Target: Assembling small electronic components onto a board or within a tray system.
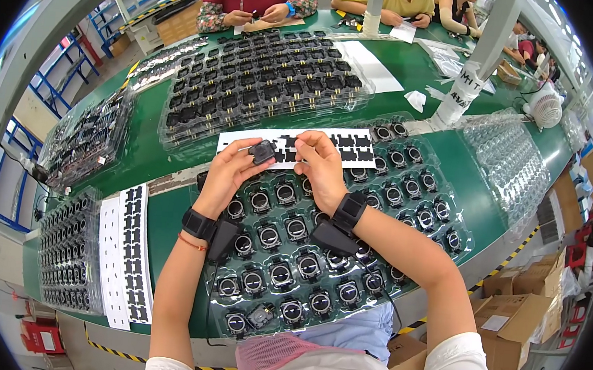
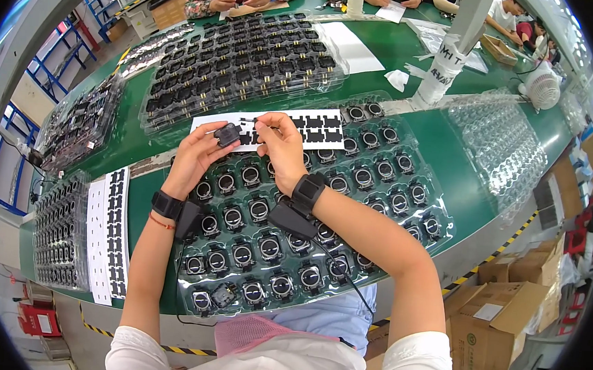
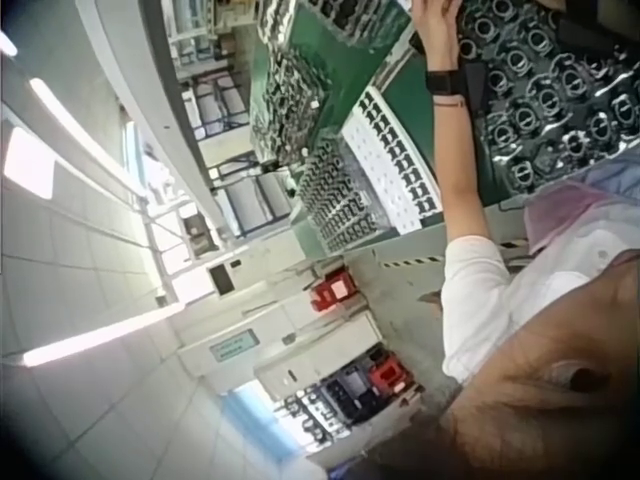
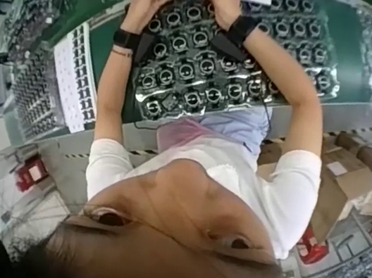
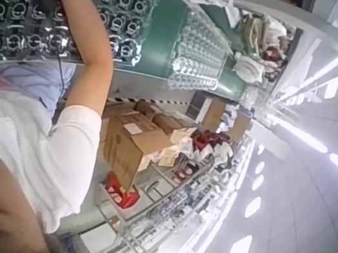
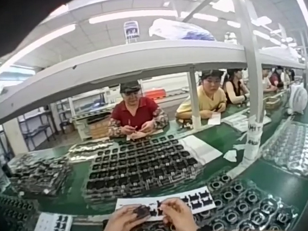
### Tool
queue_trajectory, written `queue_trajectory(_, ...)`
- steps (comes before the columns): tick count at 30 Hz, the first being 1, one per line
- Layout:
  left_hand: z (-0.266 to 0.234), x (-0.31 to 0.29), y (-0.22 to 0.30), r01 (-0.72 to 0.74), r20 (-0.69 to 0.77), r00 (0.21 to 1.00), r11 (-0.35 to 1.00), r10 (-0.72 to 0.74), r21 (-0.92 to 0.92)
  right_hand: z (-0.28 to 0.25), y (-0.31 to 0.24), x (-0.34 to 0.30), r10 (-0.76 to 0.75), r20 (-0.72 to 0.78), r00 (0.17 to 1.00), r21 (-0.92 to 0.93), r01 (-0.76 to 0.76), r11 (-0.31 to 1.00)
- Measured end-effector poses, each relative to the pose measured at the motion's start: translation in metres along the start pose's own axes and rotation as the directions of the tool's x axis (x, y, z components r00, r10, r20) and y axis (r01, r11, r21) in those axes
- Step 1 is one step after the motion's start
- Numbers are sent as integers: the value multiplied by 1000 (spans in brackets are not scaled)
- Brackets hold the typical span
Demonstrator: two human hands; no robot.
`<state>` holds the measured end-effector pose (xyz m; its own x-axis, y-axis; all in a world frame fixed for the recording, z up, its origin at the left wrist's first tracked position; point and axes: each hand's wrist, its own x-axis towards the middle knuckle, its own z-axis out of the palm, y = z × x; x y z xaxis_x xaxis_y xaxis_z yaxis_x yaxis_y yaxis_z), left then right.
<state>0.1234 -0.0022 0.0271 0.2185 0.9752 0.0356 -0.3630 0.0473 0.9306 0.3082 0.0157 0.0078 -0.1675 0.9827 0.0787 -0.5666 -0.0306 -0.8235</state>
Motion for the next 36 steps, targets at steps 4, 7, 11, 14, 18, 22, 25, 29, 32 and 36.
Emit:
queue_trajectory(4, 2, 0, 2, 24, 6, 1000, 999, -24, 33, 4, 0, -1, -31, -16, 999, -52, 30, 998)
queue_trajectory(7, 3, -1, 1, 21, 2, 1000, 997, -22, 72, 6, -3, -3, -50, 26, 998, -123, 53, 991)
queue_trajectory(11, -2, 0, -3, 31, 3, 999, 995, -32, 93, 7, -2, -3, -83, 49, 995, -175, 91, 980)
queue_trajectory(14, 1, -1, -2, 32, -2, 999, 996, -32, 83, 3, 1, -3, -102, 84, 991, -271, 121, 955)
queue_trajectory(18, 0, -2, -1, 39, -17, 999, 995, -38, 96, 3, 2, -4, -109, 50, 993, -350, 120, 929)
queue_trajectory(22, 3, -3, 3, 63, -3, 998, 990, -63, 129, 5, 3, -3, -144, 78, 986, -371, 163, 914)
queue_trajectory(25, 3, -4, 0, 36, 29, 999, 987, -41, 155, 3, 5, -2, -154, 103, 983, -351, 181, 919)
queue_trajectory(29, 0, -3, 0, 39, 40, 998, 982, -47, 183, 1, 4, -3, -79, 90, 993, -343, 105, 933)
queue_trajectory(32, 1, -2, 1, 28, 64, 997, 982, -41, 188, 0, 5, -2, -78, 83, 993, -362, 103, 926)
queue_trajectory(36, 2, -4, 1, 15, 76, 997, 979, -32, 204, -1, 8, -1, -69, 81, 994, -393, 95, 914)
